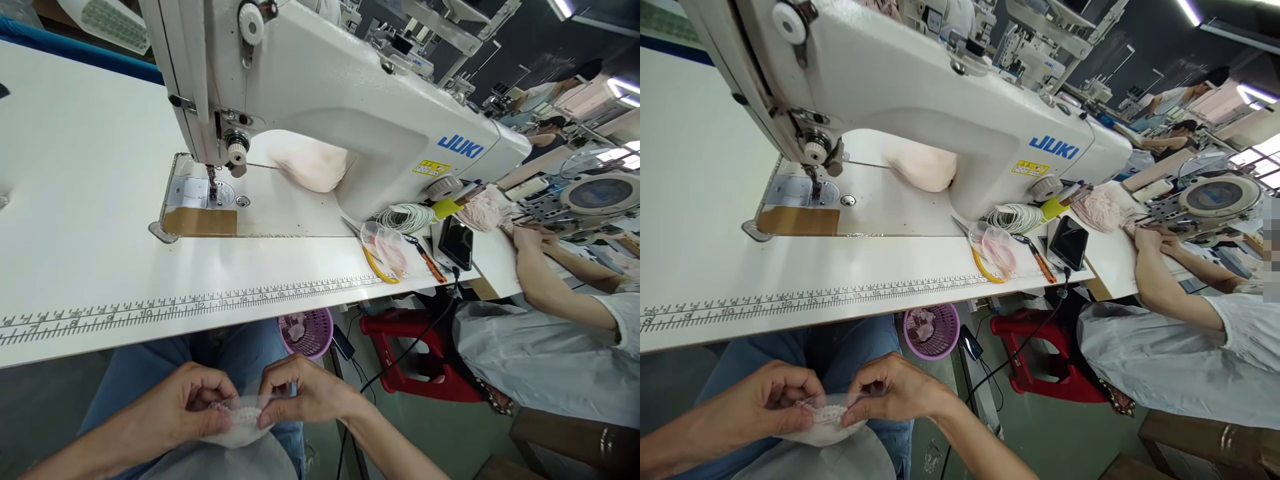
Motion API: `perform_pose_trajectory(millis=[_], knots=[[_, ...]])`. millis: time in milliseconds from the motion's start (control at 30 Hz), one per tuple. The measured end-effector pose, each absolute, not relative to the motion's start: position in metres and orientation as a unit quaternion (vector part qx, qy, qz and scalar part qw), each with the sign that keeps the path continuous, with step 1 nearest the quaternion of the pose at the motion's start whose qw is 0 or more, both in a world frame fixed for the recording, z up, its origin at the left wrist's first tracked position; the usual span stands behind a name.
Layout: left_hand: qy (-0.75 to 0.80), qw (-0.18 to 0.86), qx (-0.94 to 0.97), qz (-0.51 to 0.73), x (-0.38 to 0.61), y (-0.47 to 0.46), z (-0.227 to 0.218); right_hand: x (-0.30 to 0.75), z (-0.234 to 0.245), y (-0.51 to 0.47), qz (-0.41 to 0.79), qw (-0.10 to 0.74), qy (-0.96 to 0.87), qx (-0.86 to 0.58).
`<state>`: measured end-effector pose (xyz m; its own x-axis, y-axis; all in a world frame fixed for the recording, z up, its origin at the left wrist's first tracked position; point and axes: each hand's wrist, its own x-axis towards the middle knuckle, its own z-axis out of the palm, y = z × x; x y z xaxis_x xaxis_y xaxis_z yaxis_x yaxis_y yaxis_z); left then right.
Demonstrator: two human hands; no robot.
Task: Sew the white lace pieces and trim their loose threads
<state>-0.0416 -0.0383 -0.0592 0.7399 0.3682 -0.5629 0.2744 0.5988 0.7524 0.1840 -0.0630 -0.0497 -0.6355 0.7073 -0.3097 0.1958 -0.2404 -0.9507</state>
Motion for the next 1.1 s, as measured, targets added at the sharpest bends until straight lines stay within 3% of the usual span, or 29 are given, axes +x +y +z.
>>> perform_pose_trajectory(millis=[367, 700, 1100], knots=[[0.434, 0.707, 0.553, 0.076, -0.049, -0.052, -0.059, 0.179, -0.049, -0.071, 0.668, 0.220, -0.585, -0.404], [0.407, 0.766, 0.473, 0.158, -0.044, -0.065, -0.074, 0.181, -0.049, -0.074, 0.643, 0.217, -0.584, -0.446], [0.450, 0.718, 0.513, 0.136, -0.036, -0.065, -0.077, 0.179, -0.054, -0.071, 0.609, 0.217, -0.606, -0.463]])
